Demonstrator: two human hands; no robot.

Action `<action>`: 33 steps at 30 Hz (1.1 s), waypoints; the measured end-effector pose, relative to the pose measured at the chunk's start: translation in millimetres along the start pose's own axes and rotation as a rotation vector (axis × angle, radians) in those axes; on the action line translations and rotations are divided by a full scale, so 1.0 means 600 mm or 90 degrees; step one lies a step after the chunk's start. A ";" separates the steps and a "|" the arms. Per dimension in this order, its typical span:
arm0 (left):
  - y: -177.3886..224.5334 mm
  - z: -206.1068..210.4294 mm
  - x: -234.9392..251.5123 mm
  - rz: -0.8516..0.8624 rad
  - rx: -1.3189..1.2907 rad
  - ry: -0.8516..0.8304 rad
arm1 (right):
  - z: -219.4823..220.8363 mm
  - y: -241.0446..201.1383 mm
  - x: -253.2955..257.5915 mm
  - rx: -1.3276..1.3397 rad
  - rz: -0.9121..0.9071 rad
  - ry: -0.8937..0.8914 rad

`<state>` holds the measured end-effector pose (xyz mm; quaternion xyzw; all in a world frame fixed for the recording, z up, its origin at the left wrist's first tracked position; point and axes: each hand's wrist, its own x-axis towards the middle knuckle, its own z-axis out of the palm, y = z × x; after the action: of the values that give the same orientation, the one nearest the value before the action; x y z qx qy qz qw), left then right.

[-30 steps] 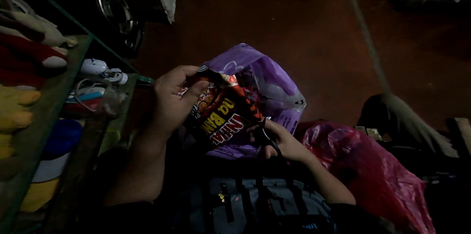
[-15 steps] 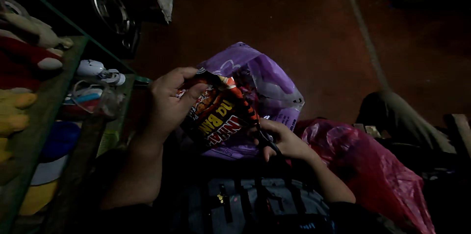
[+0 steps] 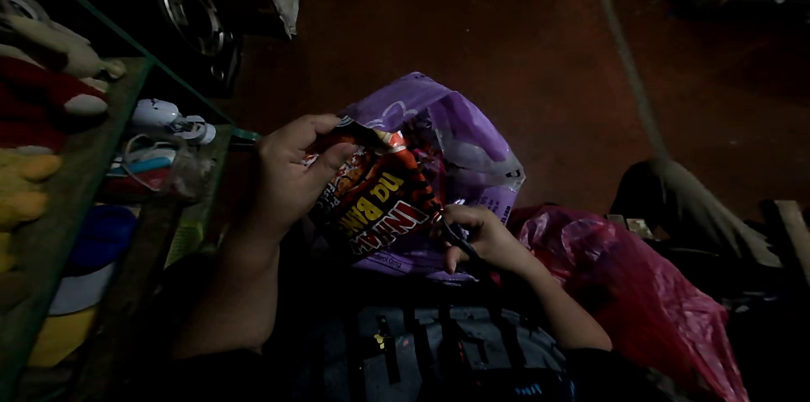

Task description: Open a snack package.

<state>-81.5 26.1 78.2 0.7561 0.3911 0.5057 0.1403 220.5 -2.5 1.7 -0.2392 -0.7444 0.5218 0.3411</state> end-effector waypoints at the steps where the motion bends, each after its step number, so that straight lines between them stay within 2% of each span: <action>1: 0.000 0.000 0.000 0.003 -0.004 -0.002 | -0.002 -0.003 -0.001 0.006 0.022 -0.012; 4: 0.002 0.001 0.000 0.004 -0.012 -0.020 | -0.006 -0.007 -0.003 0.023 0.068 -0.040; 9: 0.009 0.007 0.003 0.012 -0.022 -0.047 | -0.006 -0.004 -0.001 0.036 0.056 -0.049; 18: 0.007 0.005 0.005 0.016 -0.030 -0.045 | 0.005 0.003 0.001 0.089 0.014 0.026; 23: 0.007 0.009 0.004 0.003 -0.030 -0.054 | -0.001 -0.010 0.001 0.051 0.087 -0.006; 33: 0.016 0.020 0.002 -0.002 -0.011 -0.107 | 0.002 -0.006 0.003 0.046 0.089 0.039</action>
<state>-66.5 22.9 79.5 0.7939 0.3748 0.4436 0.1800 218.3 -3.5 5.4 -0.2942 -0.6957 0.5634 0.3347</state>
